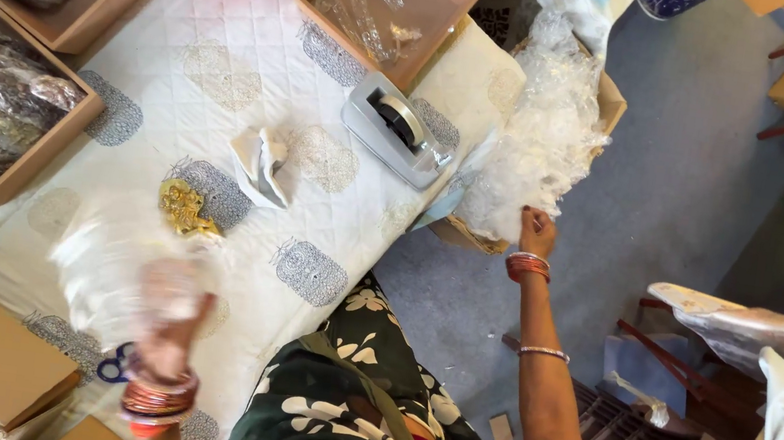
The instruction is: The person wraps decorative metallic ornaments in bubble wrap, securing the material with tape and placing the finished items into a cardboard box.
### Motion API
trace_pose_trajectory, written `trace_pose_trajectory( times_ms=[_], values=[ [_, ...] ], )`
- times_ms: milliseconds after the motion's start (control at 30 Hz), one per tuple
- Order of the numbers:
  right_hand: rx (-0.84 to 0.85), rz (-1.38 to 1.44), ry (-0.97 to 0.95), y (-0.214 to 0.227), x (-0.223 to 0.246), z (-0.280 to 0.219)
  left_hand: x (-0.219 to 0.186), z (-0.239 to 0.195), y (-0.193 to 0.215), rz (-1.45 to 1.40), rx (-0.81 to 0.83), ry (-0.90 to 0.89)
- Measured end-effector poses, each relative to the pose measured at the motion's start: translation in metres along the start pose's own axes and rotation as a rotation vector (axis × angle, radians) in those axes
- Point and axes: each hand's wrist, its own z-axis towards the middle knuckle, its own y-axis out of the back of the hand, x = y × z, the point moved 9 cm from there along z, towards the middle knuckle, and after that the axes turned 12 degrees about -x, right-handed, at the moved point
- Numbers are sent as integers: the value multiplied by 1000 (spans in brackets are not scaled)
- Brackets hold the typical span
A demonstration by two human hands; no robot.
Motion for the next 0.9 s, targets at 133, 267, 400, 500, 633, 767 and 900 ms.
trace_pose_trajectory(
  times_ms=[133,267,400,500,633,767,900],
  values=[
    [-124,-339,255,4,55,-37,-92,-48,-139,141,587,-30],
    [75,-168,39,-41,34,-33,-107,-100,-217,327,903,76],
    [361,-602,544,-115,-53,-10,-110,-98,-278,456,908,232],
    [757,-756,635,-122,3,-44,-85,-109,-338,229,847,137],
    [727,-551,408,-93,33,-1,-38,-119,-436,153,851,11],
    [407,-408,318,-50,104,60,-6,-117,-519,378,888,-258],
    [549,-173,736,-67,224,17,105,-135,-572,714,969,-234]
  ],
)
